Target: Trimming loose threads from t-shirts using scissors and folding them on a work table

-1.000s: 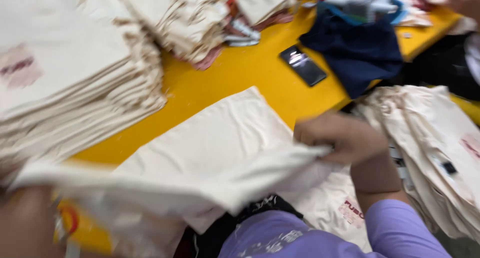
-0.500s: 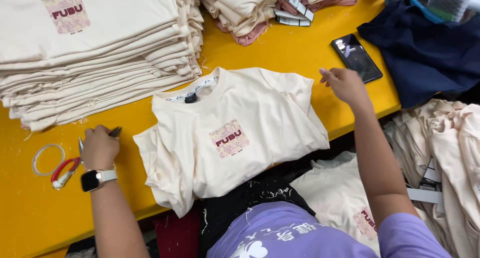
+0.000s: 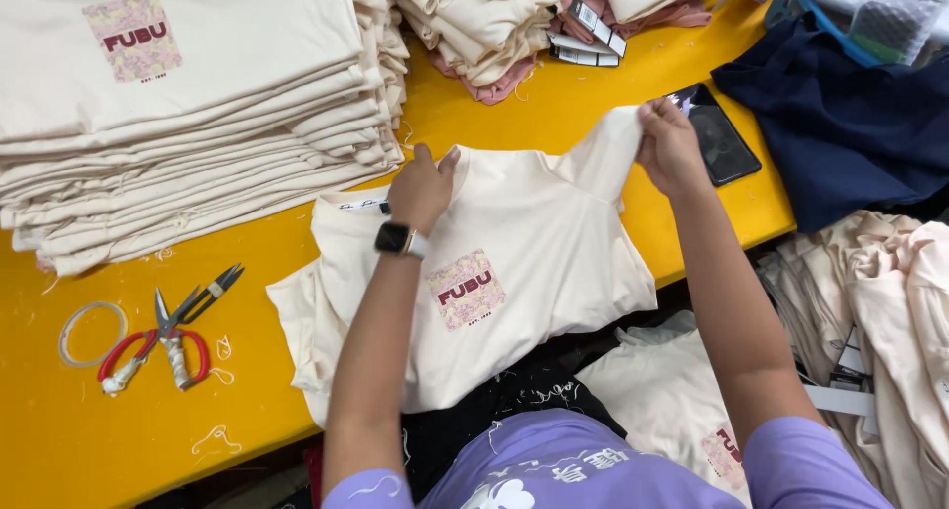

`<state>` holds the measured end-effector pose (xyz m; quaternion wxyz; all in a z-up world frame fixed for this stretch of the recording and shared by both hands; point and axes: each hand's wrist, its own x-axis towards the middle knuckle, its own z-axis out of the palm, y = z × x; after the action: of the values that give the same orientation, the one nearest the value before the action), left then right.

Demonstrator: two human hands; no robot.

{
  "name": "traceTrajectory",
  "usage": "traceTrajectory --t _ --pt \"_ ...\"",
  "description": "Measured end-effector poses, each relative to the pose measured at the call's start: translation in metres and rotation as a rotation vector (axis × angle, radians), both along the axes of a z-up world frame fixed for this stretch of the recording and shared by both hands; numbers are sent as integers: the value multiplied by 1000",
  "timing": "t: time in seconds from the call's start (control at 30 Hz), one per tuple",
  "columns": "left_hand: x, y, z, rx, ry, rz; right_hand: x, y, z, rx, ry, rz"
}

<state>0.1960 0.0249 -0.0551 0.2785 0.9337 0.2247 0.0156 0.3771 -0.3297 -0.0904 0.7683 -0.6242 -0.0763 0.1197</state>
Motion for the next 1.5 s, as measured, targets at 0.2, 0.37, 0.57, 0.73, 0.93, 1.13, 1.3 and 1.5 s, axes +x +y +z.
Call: traceTrajectory --t 0.2,0.37,0.57,0.73,0.93,1.13,1.3,1.5 --pt "61 -27 -72 -669 -334 4 -41 -2 26 49 -225 311" --pt "-4 -22 30 -1272 -754 -214 -85 -39 95 114 -394 182" --pt "34 -13 14 -901 -609 -190 -39 -13 40 55 -423 17" --pt "41 -58 -8 292 -375 96 2 -8 -36 -353 -219 -82" --pt "7 -130 3 44 -149 -335 3 22 -16 -813 -452 -179" --pt "12 -103 -47 164 -71 -385 -23 37 30 -686 -753 -401" --pt "-50 -43 -26 -1403 -282 61 -175 64 170 -62 -746 531" --pt "-114 -19 -28 -1449 -136 -21 -204 70 155 -451 -937 448"
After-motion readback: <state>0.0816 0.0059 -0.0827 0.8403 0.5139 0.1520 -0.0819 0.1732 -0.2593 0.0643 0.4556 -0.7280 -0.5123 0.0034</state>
